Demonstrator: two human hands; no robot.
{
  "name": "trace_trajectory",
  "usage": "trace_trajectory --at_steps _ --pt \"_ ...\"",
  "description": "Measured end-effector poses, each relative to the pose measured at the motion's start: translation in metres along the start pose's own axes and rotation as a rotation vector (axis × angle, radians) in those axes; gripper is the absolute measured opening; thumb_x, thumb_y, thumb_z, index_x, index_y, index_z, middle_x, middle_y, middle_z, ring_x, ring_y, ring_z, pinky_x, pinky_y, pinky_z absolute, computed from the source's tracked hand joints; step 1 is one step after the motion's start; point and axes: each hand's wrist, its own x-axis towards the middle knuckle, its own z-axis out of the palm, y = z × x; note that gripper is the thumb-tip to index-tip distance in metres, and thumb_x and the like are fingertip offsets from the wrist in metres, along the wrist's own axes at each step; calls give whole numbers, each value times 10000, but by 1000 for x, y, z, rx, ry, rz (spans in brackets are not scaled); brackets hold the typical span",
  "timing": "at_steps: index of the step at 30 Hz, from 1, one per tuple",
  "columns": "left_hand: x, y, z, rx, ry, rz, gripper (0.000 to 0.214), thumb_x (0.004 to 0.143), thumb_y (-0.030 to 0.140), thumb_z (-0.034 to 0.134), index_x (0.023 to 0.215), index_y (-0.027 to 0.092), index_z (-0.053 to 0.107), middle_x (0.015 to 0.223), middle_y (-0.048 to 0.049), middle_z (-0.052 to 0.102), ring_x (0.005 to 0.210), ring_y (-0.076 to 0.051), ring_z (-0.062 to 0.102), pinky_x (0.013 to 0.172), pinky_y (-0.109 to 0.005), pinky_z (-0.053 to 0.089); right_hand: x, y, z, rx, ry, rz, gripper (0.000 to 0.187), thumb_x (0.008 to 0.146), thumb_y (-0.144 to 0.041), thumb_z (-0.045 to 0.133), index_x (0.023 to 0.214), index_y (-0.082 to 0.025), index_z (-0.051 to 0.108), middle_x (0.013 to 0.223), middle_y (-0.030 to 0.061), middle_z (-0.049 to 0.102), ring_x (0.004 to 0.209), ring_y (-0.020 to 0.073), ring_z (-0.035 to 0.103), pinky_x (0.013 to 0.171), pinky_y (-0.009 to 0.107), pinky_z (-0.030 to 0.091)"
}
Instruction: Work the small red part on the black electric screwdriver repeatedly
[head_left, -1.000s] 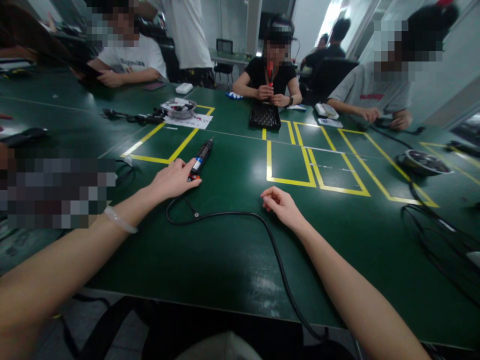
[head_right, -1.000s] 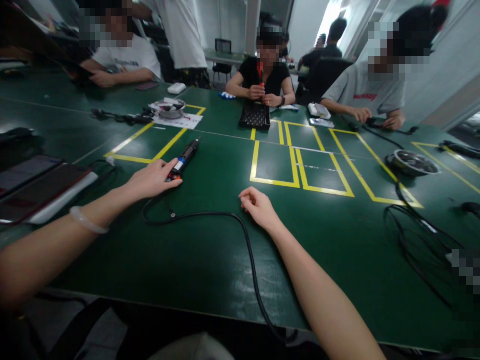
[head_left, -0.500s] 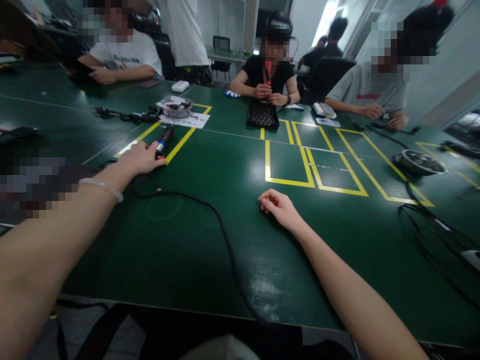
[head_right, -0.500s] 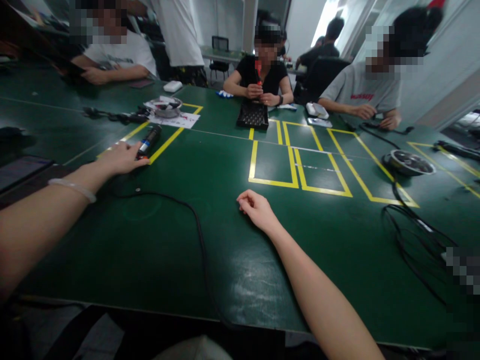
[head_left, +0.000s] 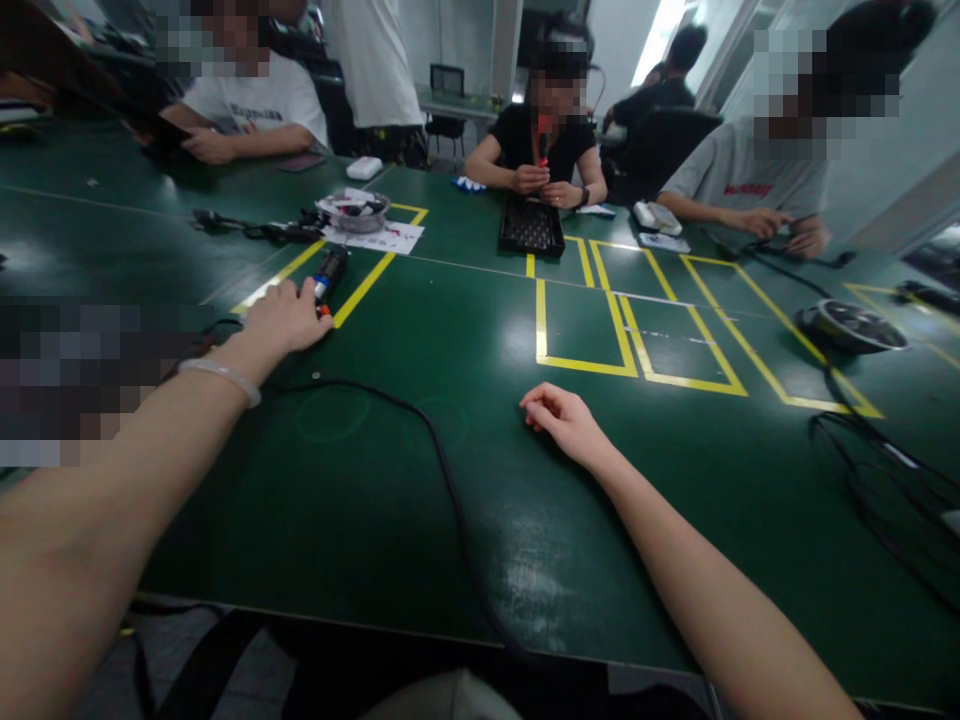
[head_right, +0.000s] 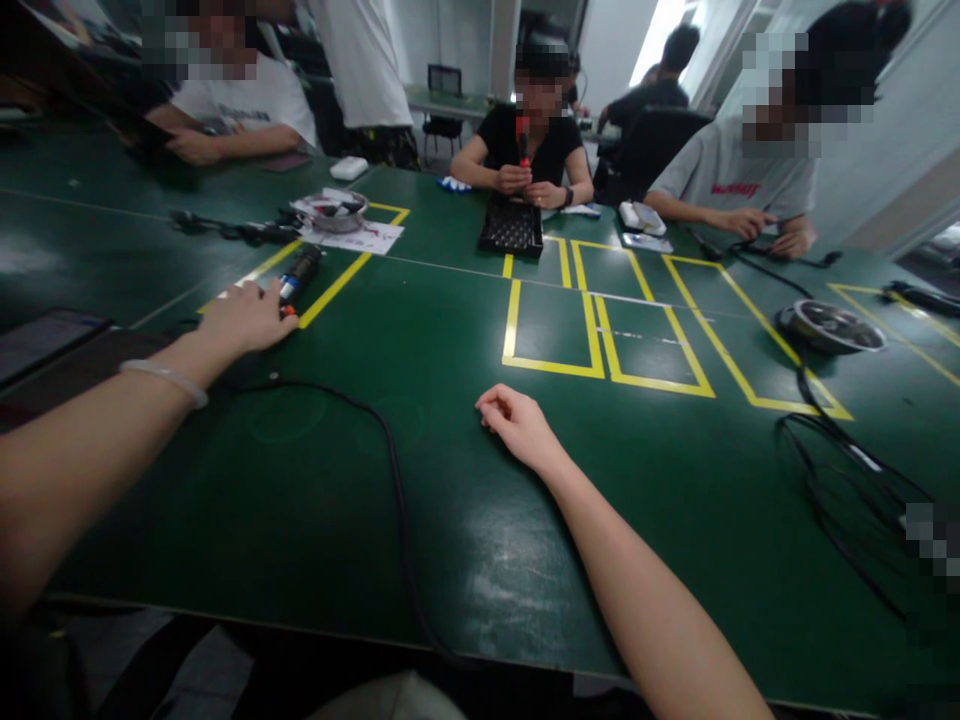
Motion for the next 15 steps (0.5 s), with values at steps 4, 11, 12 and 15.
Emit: trace_trajectory --at_steps 4,11,12,15 --pt "-10 9 -5 -8 16 3 646 995 498 203 1478 74 266 1348 -174 410 1140 -280 405 907 -404 355 0 1 1 -15 -7 -4 156 887 -303 520 921 -174 600 709 6 607 637 134 561 635 274 441" --pt "-36 36 -4 -13 33 42 666 978 513 205 1459 68 322 1270 -246 469 1117 -366 477 848 -445 408 1 0 2 -8 11 -3 175 889 -322 525 889 -167 605 704 12 607 640 138 560 629 272 440" --pt "-42 43 -4 -14 41 48 664 973 509 211 1450 66 341 1249 -255 481 1105 -379 490 834 -450 417 1 -1 2 -13 25 -2 182 890 -327 527 863 -164 604 690 10 600 633 137 556 622 269 432" --pt "-65 68 -7 -10 72 86 648 967 492 223 1448 80 360 1198 -255 507 1079 -393 517 802 -451 443 1 -5 1 -62 89 -24 230 898 -350 529 768 -167 579 623 -9 556 586 125 513 590 260 387"
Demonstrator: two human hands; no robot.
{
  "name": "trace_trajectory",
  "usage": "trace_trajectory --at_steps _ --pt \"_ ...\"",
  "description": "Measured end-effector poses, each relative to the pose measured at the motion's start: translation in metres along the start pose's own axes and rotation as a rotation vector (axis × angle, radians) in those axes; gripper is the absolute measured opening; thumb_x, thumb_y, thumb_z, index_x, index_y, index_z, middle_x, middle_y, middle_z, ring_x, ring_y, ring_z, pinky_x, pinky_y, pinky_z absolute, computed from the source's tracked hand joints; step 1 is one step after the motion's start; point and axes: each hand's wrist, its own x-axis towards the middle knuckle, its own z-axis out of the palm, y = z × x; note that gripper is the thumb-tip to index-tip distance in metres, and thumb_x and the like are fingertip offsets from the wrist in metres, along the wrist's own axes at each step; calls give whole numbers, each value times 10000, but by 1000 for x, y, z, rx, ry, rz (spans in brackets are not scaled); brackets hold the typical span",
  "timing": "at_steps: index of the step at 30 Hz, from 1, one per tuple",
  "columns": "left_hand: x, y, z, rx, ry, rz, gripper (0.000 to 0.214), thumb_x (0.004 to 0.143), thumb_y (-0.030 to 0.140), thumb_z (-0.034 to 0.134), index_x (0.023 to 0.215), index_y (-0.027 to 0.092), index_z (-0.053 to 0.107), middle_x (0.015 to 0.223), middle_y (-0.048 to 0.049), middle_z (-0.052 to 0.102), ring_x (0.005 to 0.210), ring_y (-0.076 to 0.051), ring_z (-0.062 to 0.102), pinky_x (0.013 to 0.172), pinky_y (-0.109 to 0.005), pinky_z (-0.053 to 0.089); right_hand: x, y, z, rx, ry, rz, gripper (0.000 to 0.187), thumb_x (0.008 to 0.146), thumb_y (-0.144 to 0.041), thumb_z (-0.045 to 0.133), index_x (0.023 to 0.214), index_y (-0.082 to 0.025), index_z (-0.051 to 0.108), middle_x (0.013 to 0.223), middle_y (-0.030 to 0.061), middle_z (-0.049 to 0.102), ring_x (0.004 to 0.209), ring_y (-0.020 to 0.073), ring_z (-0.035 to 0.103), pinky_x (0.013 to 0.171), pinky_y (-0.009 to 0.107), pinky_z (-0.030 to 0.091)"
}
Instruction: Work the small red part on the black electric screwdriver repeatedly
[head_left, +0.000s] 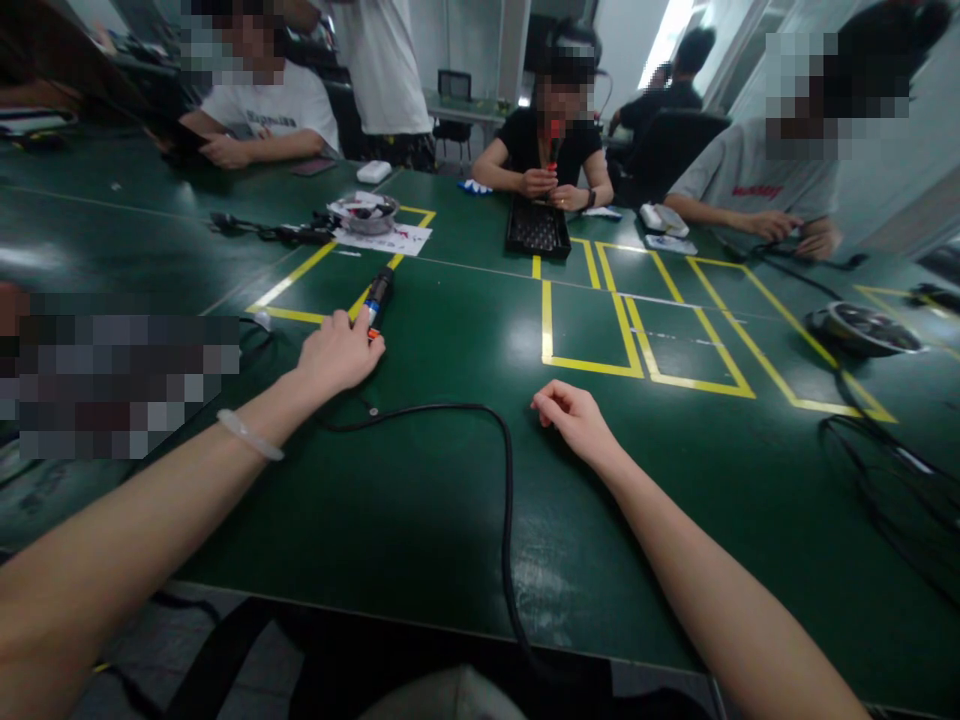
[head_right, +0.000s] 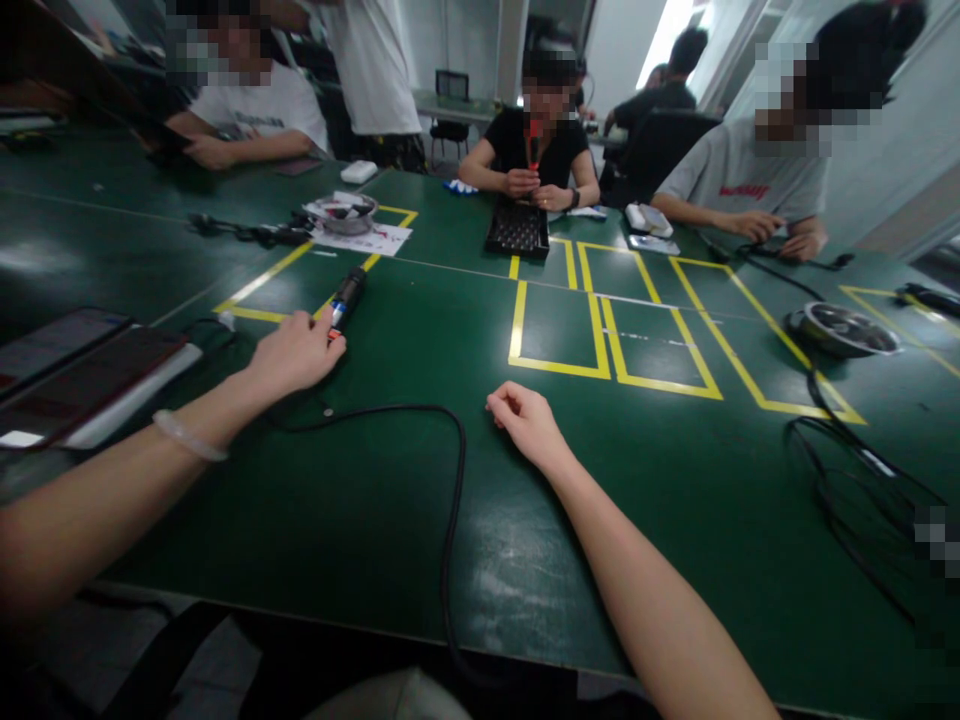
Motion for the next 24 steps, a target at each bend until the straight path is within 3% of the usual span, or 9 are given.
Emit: trace_trajectory --at_steps 5,12,14,18,24 --pt "-38 48 -15 10 2 109 631 974 486 237 1475 114 328 1140 -209 529 1021 -344 535 751 -398 470 -4 -11 4 -41 58 -70 241 895 -366 555 749 -174 559 624 -22 522 590 119 480 580 252 362" --pt "-78 106 -33 -26 -2 273 618 986 456 299 1510 128 285 1129 -173 534 999 -293 537 761 -359 457 -12 -26 22 -128 -62 -180 80 883 -237 553 898 -179 606 752 3 610 668 127 549 639 252 415" --pt "-85 120 -37 -30 9 317 614 986 439 325 1508 117 298 1117 -168 538 1003 -294 537 774 -365 453 -13 -27 25 -144 -81 -195 129 880 -222 556 997 -183 594 804 7 622 694 127 559 661 255 429" --pt "-96 142 -43 -45 9 388 595 988 410 348 1501 110 329 1121 -166 540 1009 -292 535 801 -377 443 -13 -26 28 -104 -89 -166 237 888 -251 560 1115 -187 541 901 26 639 777 140 592 682 264 455" --pt "-105 159 -48 -75 -17 421 576 994 349 339 1516 106 320 1131 -166 539 1022 -293 525 827 -395 434 -10 -20 29 38 -91 -106 120 855 -265 594 934 -176 579 840 21 632 767 138 597 707 277 484"
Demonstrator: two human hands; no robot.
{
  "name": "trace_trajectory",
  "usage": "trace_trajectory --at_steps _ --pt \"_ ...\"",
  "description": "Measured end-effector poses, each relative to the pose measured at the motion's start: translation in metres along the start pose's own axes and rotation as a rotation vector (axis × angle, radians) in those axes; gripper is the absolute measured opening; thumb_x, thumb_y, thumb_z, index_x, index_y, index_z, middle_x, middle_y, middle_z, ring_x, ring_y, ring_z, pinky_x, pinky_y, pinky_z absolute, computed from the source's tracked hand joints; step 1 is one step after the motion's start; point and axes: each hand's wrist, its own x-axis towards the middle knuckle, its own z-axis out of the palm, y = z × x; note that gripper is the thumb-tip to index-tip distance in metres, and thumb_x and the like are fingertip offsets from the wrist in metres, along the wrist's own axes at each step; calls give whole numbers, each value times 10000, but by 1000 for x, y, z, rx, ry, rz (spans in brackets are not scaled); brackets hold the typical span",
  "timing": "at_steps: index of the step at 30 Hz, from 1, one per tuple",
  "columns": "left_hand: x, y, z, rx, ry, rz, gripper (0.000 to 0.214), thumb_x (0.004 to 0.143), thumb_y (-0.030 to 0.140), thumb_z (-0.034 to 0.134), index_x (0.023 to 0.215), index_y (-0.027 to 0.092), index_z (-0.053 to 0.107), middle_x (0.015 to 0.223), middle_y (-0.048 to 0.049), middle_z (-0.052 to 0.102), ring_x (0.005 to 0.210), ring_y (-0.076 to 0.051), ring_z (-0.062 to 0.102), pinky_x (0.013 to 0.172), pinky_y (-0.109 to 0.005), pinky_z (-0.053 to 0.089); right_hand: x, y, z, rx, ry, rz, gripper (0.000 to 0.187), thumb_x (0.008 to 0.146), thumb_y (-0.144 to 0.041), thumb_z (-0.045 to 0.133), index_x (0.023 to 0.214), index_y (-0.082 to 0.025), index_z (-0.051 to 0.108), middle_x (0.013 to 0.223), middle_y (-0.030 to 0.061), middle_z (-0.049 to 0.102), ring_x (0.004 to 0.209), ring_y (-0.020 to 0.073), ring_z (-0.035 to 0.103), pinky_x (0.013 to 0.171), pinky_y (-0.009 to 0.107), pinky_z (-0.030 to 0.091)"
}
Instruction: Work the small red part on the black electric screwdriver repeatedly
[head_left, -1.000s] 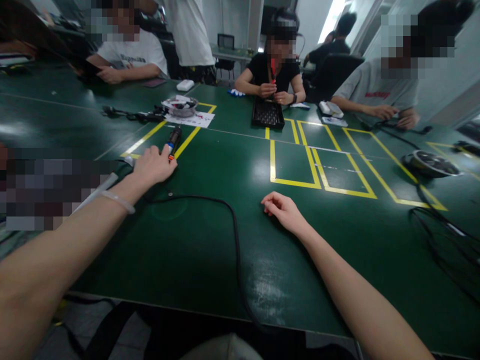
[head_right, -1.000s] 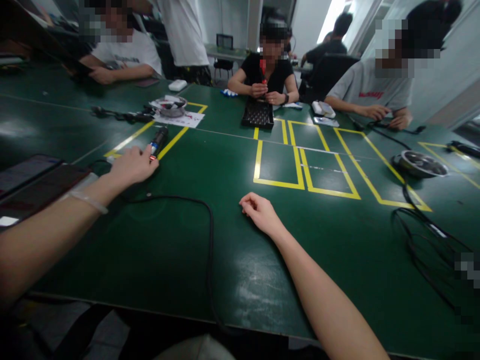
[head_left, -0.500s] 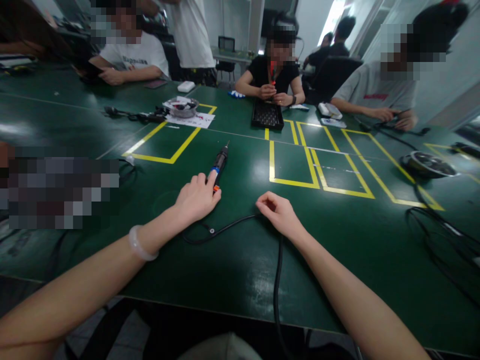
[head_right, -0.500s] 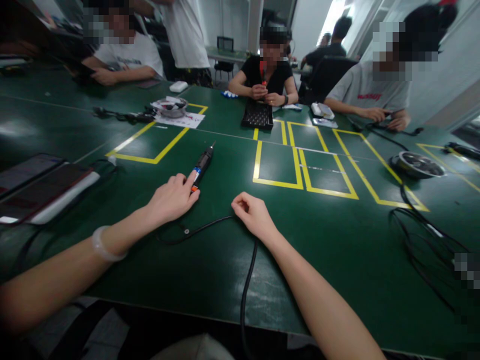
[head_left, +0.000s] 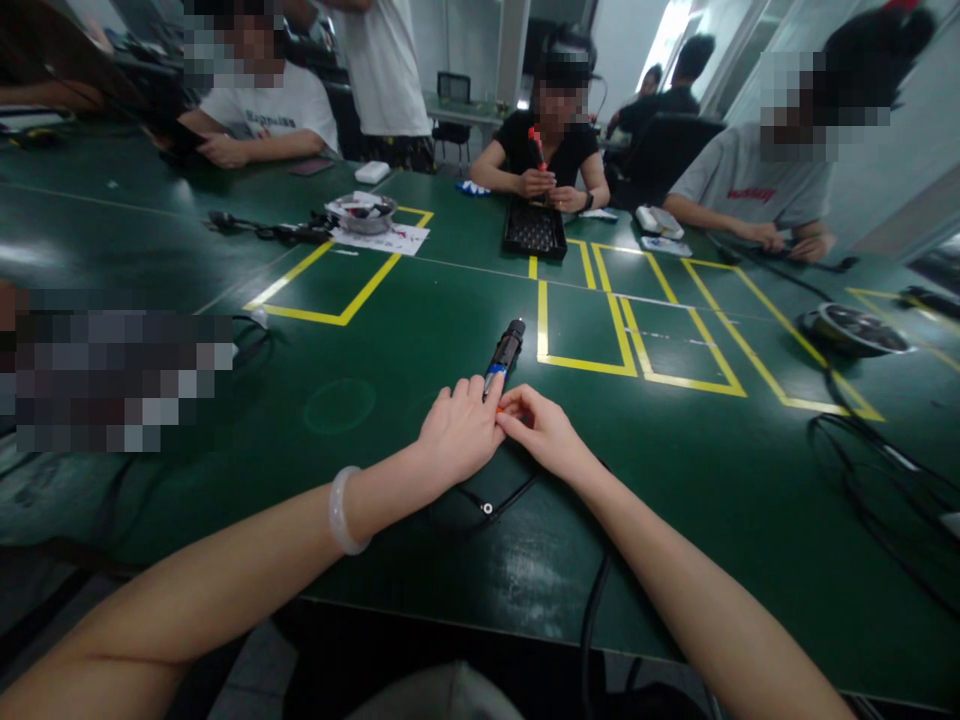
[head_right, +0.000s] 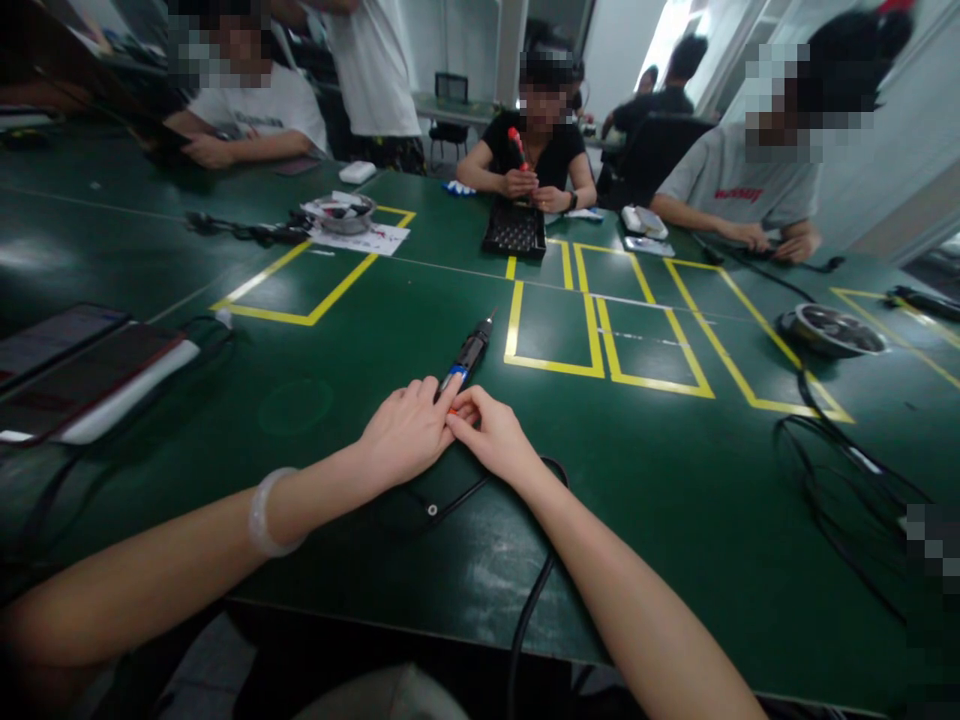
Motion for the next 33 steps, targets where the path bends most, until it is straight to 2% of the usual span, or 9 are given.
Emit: trace_trajectory --at_steps 6,8,14,20,26,33 --pt "-3 2 -1 -40 5 7 607 974 385 384 1510 105 332 1121 -163 533 1023 -298 526 804 -394 451 2 7 1 159 -42 168 220 785 -333 665 896 -165 576 753 7 601 597 114 540 484 234 439" --pt "-4 1 -1 -61 12 17 625 956 400 413 1506 113 337 1126 -160 530 1021 -298 528 794 -391 458 2 6 0 177 -47 190 228 758 -331 686 856 -167 562 716 -6 584 562 102 517 454 221 421" --pt "-9 -8 -1 -191 3 75 693 923 507 446 1504 151 318 1136 -138 526 988 -279 544 779 -380 472 1 2 -12 217 -63 203 228 737 -316 699 824 -169 547 620 -49 513 520 85 472 438 208 420" --pt "-11 -16 6 -275 -14 89 759 899 518 487 1535 188 237 1155 -124 515 967 -259 555 784 -362 471 1 5 -27 264 -138 216 264 741 -334 719 846 -168 542 655 -34 557 535 85 500 445 203 429" --pt "-10 -16 7 -279 -12 85 772 892 522 496 1534 176 243 1163 -125 515 978 -259 554 800 -368 469 0 6 -28 290 -192 201 268 752 -326 715 873 -169 535 643 -44 542 534 78 487 452 196 425" --pt "-10 -15 7 -276 -12 78 756 891 518 501 1527 192 257 1154 -124 523 975 -252 556 803 -357 466 -2 4 -26 213 -205 210 290 755 -363 720 861 -176 526 621 -54 505 526 79 461 447 196 388"
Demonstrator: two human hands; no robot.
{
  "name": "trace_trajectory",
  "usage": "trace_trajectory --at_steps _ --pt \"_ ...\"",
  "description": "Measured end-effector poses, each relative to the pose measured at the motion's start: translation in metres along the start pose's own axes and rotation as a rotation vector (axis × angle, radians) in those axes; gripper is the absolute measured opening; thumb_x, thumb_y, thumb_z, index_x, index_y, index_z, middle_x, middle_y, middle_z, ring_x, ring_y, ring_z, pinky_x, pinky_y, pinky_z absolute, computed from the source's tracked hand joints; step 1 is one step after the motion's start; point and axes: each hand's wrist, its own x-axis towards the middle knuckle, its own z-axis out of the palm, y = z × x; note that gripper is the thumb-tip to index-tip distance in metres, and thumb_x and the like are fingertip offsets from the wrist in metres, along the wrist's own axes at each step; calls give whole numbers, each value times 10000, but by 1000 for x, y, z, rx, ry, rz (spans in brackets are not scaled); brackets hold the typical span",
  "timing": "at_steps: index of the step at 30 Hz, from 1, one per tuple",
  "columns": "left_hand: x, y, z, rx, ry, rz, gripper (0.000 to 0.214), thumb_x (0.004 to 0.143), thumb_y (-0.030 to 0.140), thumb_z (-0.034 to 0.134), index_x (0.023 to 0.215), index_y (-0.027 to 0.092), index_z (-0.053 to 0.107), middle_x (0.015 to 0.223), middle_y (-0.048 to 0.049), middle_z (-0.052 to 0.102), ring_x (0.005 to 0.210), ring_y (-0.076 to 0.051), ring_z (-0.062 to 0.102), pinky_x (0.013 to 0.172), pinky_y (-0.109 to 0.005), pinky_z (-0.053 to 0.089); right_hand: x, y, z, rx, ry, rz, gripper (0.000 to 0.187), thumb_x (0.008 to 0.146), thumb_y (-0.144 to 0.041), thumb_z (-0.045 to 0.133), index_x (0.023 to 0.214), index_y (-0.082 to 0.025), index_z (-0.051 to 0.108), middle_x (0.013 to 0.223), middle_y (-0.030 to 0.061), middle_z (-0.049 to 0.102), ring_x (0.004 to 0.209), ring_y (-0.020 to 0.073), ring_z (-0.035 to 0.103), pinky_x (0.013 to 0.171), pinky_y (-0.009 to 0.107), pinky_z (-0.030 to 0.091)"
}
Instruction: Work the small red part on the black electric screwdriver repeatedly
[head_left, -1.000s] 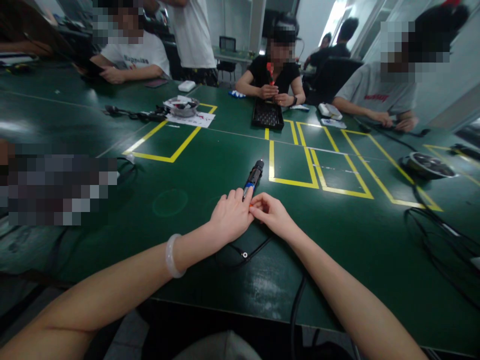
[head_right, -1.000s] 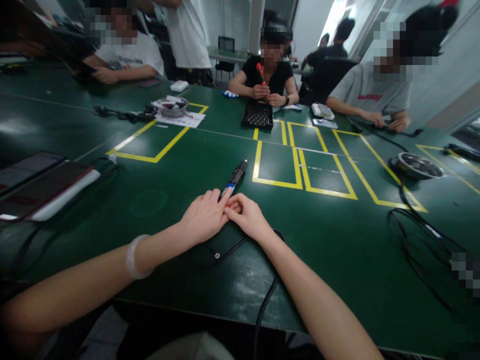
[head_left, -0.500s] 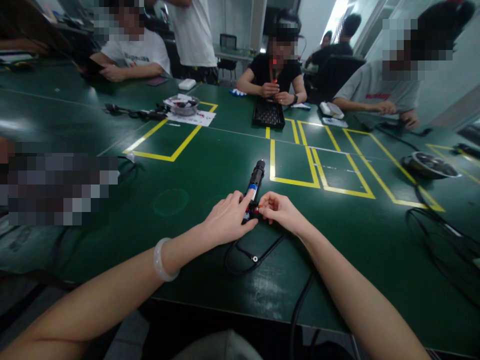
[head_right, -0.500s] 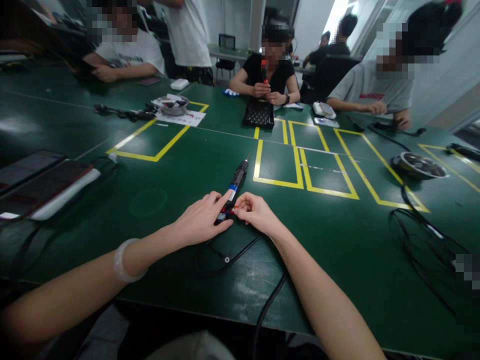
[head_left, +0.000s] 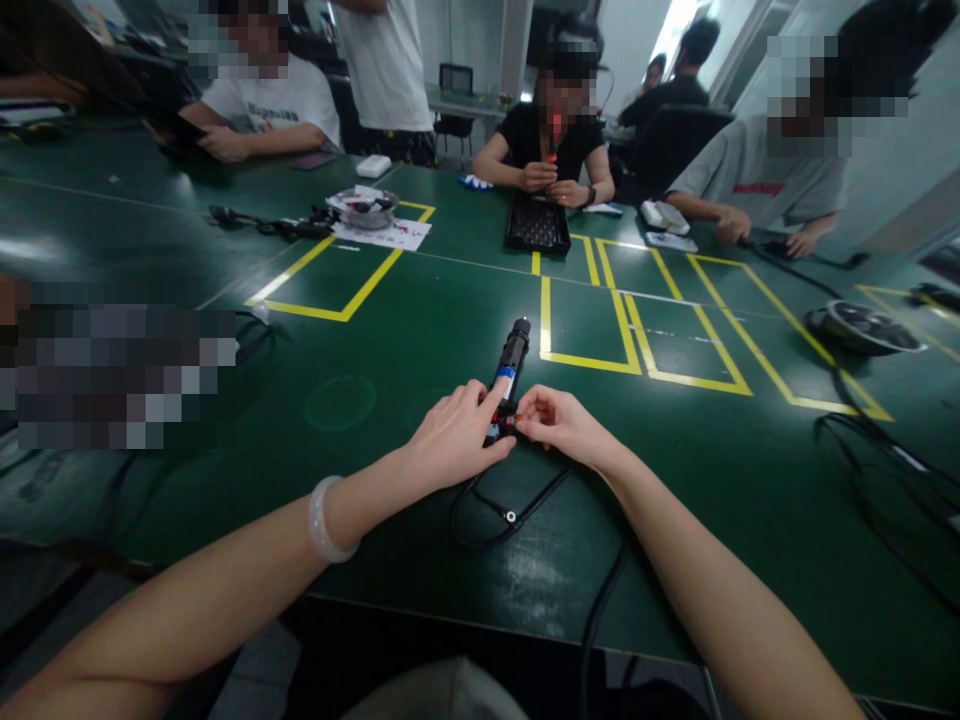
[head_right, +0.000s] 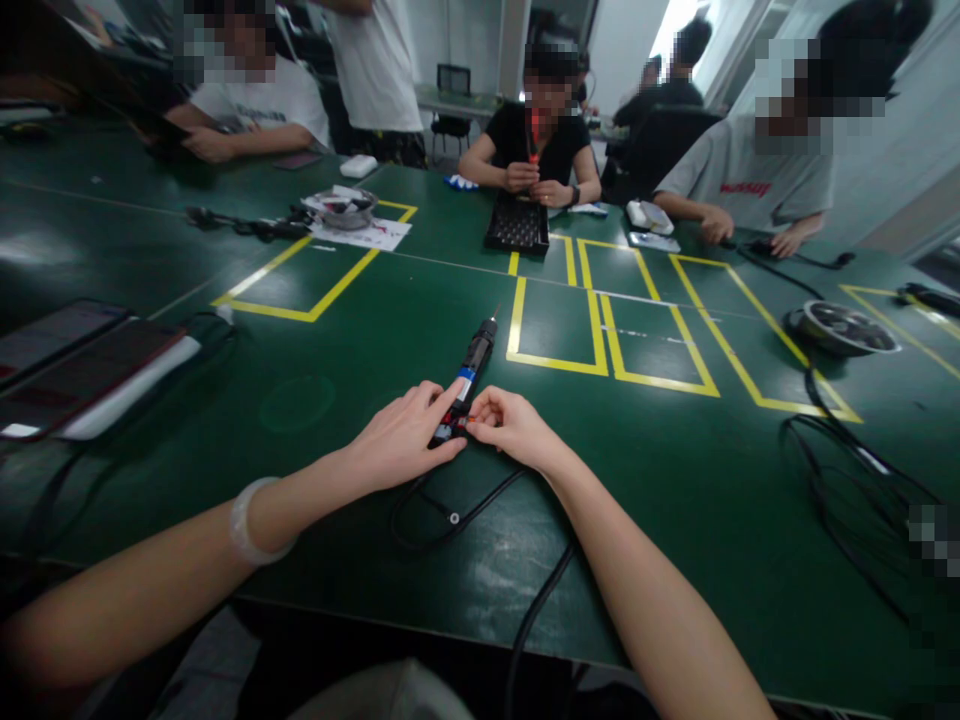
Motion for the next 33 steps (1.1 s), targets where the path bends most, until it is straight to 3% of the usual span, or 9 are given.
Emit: trace_trajectory --at_steps 9,17,25,33 --pt "0 1 1 23 8 11 754 900 507 488 1535 173 255 1154 -127 518 993 -258 542 827 -366 463 1 1 3 -128 65 -99 216 775 -306 691 841 -172 535 668 -43 522 584 91 465 557 236 368" --pt "1 3 0 6 9 3 715 895 480 498 1510 182 287 1132 -122 517 974 -253 547 812 -361 468 3 4 8 -3 27 -107 240 789 -317 685 876 -186 505 658 -59 502 576 90 465 561 232 363" --pt "4 3 3 27 5 -24 717 916 536 458 1514 182 283 1143 -129 501 999 -254 541 814 -355 469 1 0 8 -40 32 -91 221 815 -332 653 906 -190 510 649 -57 510 568 97 478 547 232 382" --pt "8 5 3 59 7 -35 720 930 539 426 1527 162 283 1124 -132 504 980 -257 540 823 -366 457 1 -2 7 -10 29 -129 142 865 -318 569 896 -194 509 764 -23 542 634 102 530 557 235 421"
